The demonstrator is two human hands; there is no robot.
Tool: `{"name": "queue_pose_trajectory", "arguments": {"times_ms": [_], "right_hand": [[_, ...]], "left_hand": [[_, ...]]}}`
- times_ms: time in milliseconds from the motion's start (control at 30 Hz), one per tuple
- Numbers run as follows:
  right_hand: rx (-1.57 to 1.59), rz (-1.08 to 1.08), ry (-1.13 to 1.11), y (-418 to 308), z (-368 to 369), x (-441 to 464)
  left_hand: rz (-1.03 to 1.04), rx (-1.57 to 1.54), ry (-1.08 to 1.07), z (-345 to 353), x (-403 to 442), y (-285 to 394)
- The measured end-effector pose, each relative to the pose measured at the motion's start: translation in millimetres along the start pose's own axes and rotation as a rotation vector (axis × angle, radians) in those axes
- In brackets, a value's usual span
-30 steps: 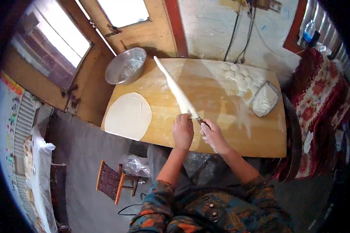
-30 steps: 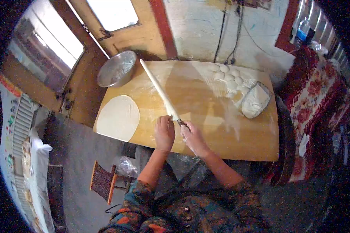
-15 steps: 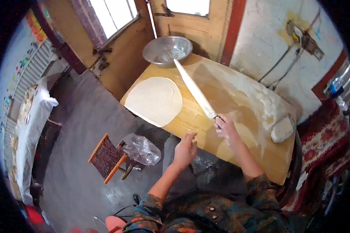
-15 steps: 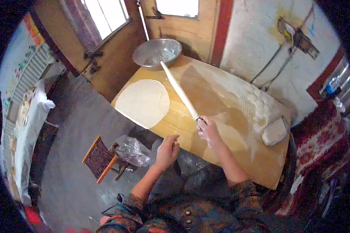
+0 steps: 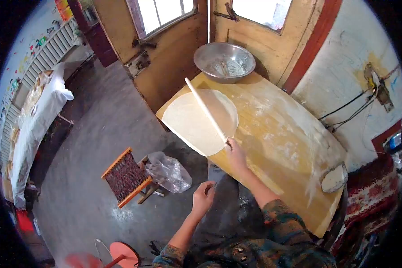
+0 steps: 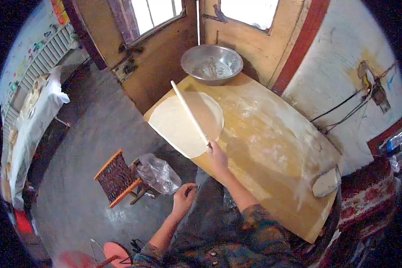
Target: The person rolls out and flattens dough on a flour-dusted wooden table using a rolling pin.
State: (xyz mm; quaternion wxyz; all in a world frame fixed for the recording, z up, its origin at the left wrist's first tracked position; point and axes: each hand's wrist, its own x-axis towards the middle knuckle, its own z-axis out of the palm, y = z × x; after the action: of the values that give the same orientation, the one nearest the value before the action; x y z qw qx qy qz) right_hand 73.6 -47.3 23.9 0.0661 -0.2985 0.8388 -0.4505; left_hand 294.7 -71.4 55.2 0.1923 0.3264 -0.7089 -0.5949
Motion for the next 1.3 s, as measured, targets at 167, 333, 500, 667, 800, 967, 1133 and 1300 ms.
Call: {"name": "queue_pose_trajectory", "arguments": {"times_ms": [167, 333, 500, 667, 800, 967, 1133, 1300], "right_hand": [[-0.076, -0.076, -0.046, -24, 51, -19], [-0.106, -0.067, -0.177, -28, 58, -36], [-0.171, -0.145, -0.209, -24, 47, -41], [-0.086, -0.101, -0.206, -33, 46, -42], [-0.083, 0.122, -0.299, -29, 47, -41], [-0.126, 0.087, -0.267, -28, 35, -45], [-0.162, 0.029, -0.237, -27, 26, -53], [-0.19, -0.041, -0.193, -14, 28, -58]], "left_hand": [[-0.104, 0.039, 0.005, -18, 2, -4], [-0.123, -0.002, 0.038, -24, -3, -22], [-0.086, -0.013, 0.045, -19, 2, -35], [-0.128, -0.01, -0.002, -18, 3, -38], [-0.148, -0.054, 0.005, -20, 1, -42], [-0.133, -0.07, 0.053, -25, 1, -51], [-0.139, -0.129, 0.023, -21, 3, -62], [-0.167, -0.134, 0.03, -24, 3, -50]]}}
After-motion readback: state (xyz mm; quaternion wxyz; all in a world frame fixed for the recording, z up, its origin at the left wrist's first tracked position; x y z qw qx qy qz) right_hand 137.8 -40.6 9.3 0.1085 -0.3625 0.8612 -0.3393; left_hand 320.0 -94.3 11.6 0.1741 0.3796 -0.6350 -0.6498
